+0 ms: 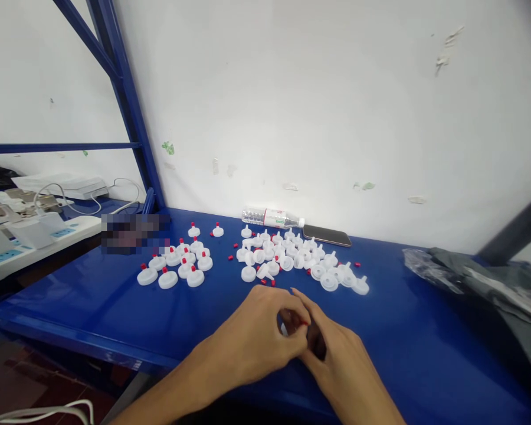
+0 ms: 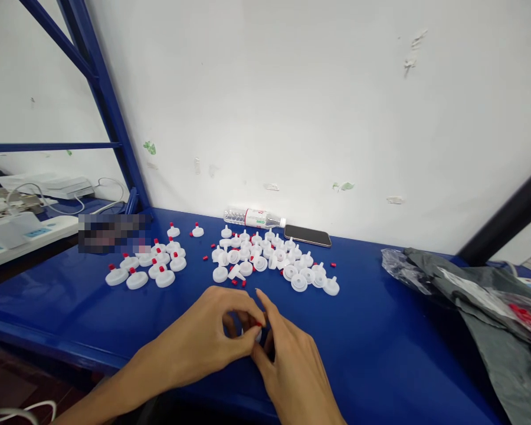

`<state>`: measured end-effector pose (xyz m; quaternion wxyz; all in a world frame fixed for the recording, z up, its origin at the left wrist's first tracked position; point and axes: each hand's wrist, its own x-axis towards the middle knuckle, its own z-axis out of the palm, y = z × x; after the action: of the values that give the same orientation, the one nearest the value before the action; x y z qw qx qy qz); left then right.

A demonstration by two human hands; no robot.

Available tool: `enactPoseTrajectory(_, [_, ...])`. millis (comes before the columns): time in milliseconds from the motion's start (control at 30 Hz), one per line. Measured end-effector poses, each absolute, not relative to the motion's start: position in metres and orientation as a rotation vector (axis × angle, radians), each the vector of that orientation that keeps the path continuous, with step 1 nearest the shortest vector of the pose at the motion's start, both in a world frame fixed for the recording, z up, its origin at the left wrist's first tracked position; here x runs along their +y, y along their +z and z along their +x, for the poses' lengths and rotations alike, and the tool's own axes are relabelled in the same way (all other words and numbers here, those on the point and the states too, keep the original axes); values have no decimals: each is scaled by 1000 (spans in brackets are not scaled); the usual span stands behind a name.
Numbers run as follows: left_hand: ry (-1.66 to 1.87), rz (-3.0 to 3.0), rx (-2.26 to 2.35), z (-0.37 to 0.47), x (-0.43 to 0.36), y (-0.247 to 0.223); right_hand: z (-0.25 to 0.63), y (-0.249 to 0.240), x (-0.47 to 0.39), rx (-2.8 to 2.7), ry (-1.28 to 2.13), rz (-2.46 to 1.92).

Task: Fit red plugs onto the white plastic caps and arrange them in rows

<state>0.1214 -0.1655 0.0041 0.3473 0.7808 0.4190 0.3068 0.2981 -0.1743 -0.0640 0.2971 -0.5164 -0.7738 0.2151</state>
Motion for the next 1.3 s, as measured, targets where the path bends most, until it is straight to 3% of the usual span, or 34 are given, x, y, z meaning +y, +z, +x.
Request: enactPoseTrajectory(1300, [610, 1985, 1154, 111, -154, 1, 298, -66, -173, -2074, 515, -1344])
